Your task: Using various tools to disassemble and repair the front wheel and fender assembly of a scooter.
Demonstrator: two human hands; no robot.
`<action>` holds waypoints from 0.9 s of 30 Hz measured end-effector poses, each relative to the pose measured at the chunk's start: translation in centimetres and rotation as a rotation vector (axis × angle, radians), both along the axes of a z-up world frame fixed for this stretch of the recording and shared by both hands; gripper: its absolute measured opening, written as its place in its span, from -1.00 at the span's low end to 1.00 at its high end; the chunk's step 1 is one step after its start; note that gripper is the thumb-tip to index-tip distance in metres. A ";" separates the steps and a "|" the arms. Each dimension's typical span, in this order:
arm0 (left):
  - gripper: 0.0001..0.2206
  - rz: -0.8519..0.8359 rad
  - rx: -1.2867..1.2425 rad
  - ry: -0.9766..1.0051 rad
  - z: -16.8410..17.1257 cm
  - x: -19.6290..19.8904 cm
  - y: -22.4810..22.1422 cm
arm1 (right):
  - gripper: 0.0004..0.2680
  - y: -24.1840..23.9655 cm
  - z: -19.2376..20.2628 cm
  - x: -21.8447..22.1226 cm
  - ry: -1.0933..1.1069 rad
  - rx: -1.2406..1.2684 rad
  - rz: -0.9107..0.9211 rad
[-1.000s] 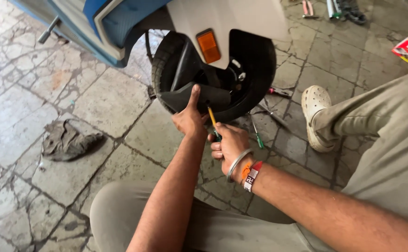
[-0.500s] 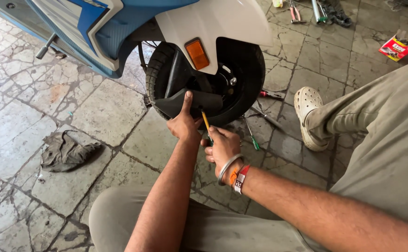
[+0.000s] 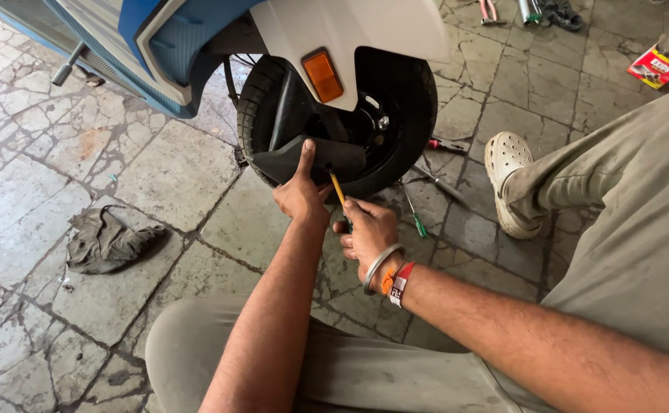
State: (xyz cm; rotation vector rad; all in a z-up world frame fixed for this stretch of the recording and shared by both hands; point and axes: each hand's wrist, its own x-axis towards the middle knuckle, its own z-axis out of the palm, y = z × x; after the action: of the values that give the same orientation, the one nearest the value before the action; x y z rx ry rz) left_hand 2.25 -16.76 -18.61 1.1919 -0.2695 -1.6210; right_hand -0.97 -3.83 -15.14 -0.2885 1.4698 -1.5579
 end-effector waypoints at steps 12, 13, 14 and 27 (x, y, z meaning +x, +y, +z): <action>-0.31 -0.050 -0.040 -0.002 -0.7 -0.1 -0.4 | -0.84 -2.8 0.6 -4.6 -0.906 -0.053 0.185; -0.27 -0.056 -0.045 0.015 -0.5 0.0 -0.3 | -0.87 -2.9 0.9 -4.0 -0.619 0.066 0.191; -0.22 -0.067 -0.053 0.032 -0.2 -0.2 -0.1 | -0.89 -2.9 1.2 -3.6 -0.330 0.178 0.192; 0.05 -0.077 0.017 -0.002 -0.2 -0.4 -0.6 | -0.79 -2.2 1.3 -2.1 1.170 0.343 0.297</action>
State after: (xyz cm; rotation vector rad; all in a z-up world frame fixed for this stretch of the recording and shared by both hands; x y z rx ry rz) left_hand 1.85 -17.33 -18.78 1.2095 -0.3070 -1.6918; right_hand -3.03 -6.01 -13.87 -1.2895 2.3693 -0.8246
